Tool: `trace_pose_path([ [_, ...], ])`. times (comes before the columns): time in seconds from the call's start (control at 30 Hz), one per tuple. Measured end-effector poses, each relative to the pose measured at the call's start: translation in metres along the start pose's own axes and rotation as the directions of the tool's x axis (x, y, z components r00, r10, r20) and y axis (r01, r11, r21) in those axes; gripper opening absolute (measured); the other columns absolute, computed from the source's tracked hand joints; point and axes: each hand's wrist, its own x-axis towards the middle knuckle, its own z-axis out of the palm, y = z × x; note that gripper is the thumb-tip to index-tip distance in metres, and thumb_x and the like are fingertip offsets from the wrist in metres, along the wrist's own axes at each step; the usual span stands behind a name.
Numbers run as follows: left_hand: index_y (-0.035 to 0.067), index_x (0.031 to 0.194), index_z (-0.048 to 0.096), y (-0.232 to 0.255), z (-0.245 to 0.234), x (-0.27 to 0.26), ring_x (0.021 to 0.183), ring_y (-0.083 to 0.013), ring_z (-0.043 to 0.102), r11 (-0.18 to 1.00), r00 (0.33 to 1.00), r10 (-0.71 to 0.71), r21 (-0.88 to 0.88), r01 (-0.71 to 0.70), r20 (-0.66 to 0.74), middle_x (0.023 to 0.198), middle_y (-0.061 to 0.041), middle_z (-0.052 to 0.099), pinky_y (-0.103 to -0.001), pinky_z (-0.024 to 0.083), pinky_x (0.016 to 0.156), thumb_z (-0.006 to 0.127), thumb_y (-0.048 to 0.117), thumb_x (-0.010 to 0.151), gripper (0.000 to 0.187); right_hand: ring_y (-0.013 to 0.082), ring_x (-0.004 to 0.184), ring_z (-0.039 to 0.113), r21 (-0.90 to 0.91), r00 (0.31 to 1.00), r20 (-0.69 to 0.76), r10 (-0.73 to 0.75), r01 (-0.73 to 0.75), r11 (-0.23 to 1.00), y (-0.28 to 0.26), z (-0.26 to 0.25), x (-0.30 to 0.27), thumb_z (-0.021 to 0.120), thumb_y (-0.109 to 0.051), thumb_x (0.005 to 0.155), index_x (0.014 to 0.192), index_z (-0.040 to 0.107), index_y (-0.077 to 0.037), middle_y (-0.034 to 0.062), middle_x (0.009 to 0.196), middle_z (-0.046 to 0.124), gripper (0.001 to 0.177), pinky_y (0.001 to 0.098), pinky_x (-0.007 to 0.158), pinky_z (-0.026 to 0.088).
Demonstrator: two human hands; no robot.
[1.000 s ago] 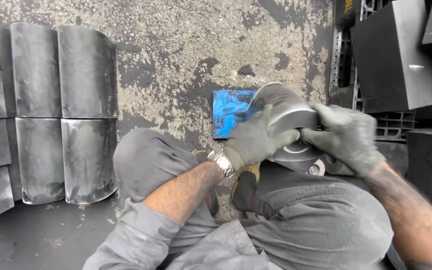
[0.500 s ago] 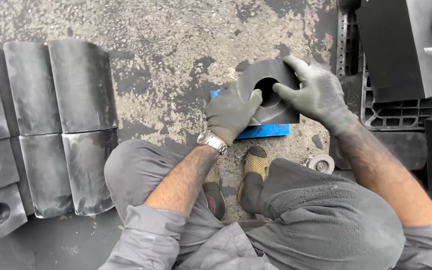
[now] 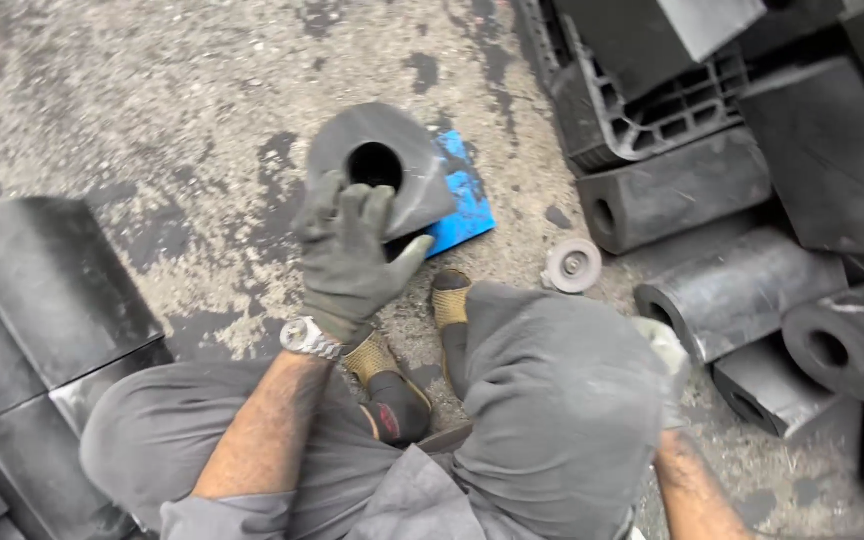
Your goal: Grinding the edges of large black rubber or plastic components using an angle grinder.
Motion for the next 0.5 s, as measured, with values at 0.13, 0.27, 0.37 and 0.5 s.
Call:
trace_pose_path([
  [0.13, 0.014, 0.12, 0.061, -0.007, 0.003, 0.003, 0.137, -0.0265, 0.046, 0.98, 0.989, 0.148, 0.133, -0.149, 0.019, 0.128, -0.003, 0.051, -0.052, 0.029, 0.116, 0.088, 0.053, 0.077, 0.064, 0.0243, 0.118, 0.063, 0.206, 0.882, 0.024, 0.47, -0.464, 0.861, 0.108, 0.05, -0.016, 0.055, -0.031, 0.1, 0.14, 0.062, -0.007, 0.0148, 0.135, 0.064, 0.048, 0.0366, 0.1, 0.049],
  [0.27, 0.016, 0.113, 0.061, -0.004, 0.008, 0.007, 0.133, -0.0308, 0.045, 0.979, 0.987, 0.111, 0.158, -0.129, 0.119, 0.13, -0.01, 0.053, -0.052, 0.029, 0.114, 0.087, 0.055, 0.074, 0.061, 0.0352, 0.118, 0.06, -0.141, 0.95, -0.003, 0.313, -0.311, 0.94, 0.089, 0.079, -0.005, 0.083, -0.037, 0.08, 0.141, 0.053, 0.001, 0.023, 0.127, 0.061, 0.077, 0.0437, 0.1, 0.049],
  [0.37, 0.017, 0.11, 0.065, 0.002, 0.012, 0.01, 0.128, -0.0272, 0.048, 0.971, 0.982, 0.058, 0.218, -0.097, 0.181, 0.121, -0.007, 0.055, -0.052, 0.028, 0.108, 0.086, 0.058, 0.075, 0.058, 0.0354, 0.114, 0.063, -0.194, 0.898, 0.151, 0.413, -0.383, 0.903, 0.045, 0.083, 0.005, 0.085, -0.039, 0.073, 0.138, 0.057, -0.007, 0.0205, 0.126, 0.061, 0.078, 0.0464, 0.097, 0.05],
  [0.5, 0.017, 0.094, 0.065, 0.007, 0.014, 0.016, 0.116, -0.025, 0.052, 0.966, 0.984, -0.011, 0.254, -0.035, 0.179, 0.107, -0.004, 0.055, -0.05, 0.03, 0.113, 0.086, 0.059, 0.079, 0.049, 0.0333, 0.107, 0.067, -0.227, 0.905, 0.041, 0.424, -0.404, 0.886, 0.035, 0.106, 0.024, 0.086, -0.037, 0.067, 0.125, 0.058, -0.005, 0.0176, 0.118, 0.066, 0.072, 0.047, 0.092, 0.053],
])
